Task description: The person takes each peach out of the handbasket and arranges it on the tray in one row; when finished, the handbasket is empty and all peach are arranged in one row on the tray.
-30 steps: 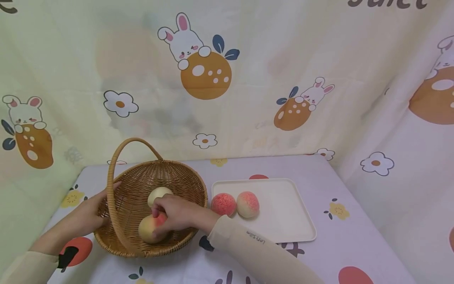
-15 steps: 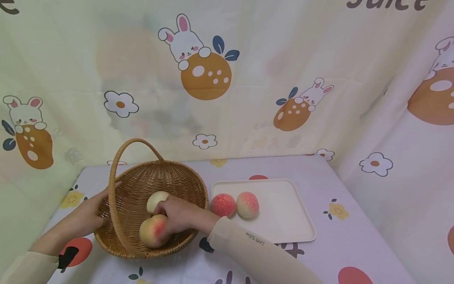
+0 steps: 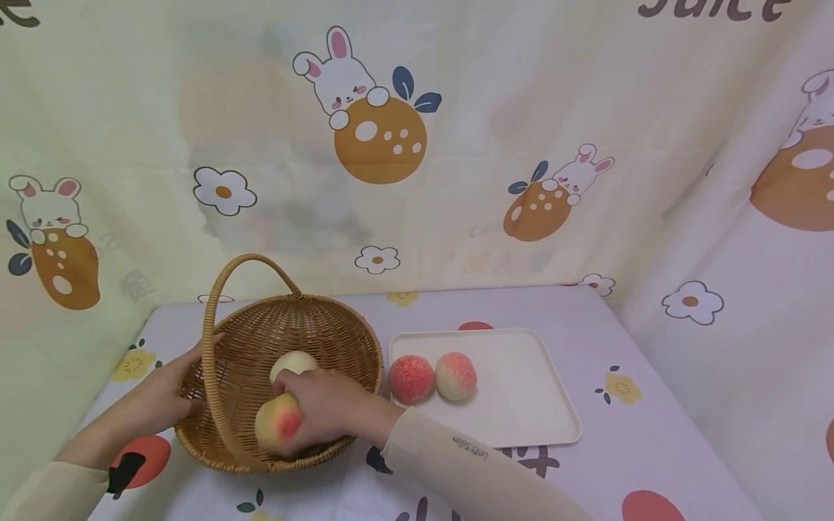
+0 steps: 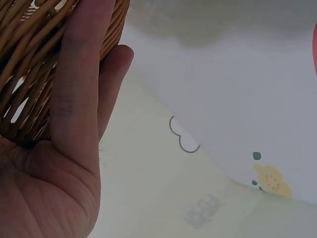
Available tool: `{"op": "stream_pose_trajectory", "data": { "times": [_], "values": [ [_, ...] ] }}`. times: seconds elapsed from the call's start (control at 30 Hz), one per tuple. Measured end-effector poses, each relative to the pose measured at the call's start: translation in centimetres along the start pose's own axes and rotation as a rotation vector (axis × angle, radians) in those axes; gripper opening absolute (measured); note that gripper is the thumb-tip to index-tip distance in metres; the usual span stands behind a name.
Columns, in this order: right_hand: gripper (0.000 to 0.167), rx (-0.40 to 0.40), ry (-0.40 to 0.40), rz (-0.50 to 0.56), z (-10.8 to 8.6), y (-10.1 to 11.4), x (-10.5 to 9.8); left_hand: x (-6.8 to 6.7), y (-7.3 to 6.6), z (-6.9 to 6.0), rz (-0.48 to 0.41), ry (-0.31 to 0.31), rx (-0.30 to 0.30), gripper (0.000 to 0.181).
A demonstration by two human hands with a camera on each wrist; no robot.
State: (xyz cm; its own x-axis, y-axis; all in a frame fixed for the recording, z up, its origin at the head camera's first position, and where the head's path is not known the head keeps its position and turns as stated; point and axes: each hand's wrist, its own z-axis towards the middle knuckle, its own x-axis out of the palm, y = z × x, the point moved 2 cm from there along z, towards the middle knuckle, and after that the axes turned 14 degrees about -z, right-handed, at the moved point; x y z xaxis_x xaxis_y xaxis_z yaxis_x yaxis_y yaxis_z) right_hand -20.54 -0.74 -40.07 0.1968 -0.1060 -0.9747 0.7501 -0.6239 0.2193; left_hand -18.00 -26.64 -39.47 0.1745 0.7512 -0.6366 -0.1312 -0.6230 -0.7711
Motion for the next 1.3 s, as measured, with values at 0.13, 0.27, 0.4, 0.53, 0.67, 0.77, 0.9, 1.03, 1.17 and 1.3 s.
{"op": "stream_pose_trajectory", "data": {
  "times": [0.13,0.27,0.4,0.53,0.67,0.77,0.9,1.03,1.17,1.3],
  "values": [
    [0.068,0.021,-0.122,0.111,-1.2,-0.9,-1.7,-0.1,-0.2,0.0,0.002,0.011,-0.022,0.102],
    [0.064,0.012,-0.237,0.304,-3.1,-2.8,-4.3,-0.2,-0.1,-0.1,-0.010,0.020,-0.053,0.101],
    [0.062,0.037,-0.328,0.475,-5.8,-5.5,-6.6,-0.3,0.1,0.0,-0.008,0.016,-0.053,0.101],
    [0.061,0.100,-0.411,0.490,-9.3,-8.9,-8.3,-0.3,0.2,0.2,-0.006,0.023,-0.046,0.101],
    [0.055,0.193,-0.423,0.456,-12.6,-13.2,-8.8,-0.4,0.2,0.3,-0.011,0.031,-0.058,0.101],
    [0.049,0.293,-0.403,0.430,-14.7,-16.4,-8.0,-0.5,0.1,0.3,-0.019,0.033,-0.068,0.101],
    [0.047,0.432,-0.367,0.369,-17.1,-19.8,-6.2,-0.5,0.1,0.4,-0.023,0.039,-0.075,0.103],
    [0.052,0.549,-0.306,0.336,-18.8,-22.0,-4.3,-0.5,0.1,0.4,-0.029,0.044,-0.081,0.103],
    [0.058,0.619,-0.225,0.298,-19.8,-23.7,-2.6,-0.3,0.2,0.3,-0.042,0.039,-0.101,0.102],
    [0.057,0.623,-0.146,0.278,-20.3,-24.7,-1.0,-0.2,0.3,0.2,-0.052,0.032,-0.107,0.102]
  ]
}}
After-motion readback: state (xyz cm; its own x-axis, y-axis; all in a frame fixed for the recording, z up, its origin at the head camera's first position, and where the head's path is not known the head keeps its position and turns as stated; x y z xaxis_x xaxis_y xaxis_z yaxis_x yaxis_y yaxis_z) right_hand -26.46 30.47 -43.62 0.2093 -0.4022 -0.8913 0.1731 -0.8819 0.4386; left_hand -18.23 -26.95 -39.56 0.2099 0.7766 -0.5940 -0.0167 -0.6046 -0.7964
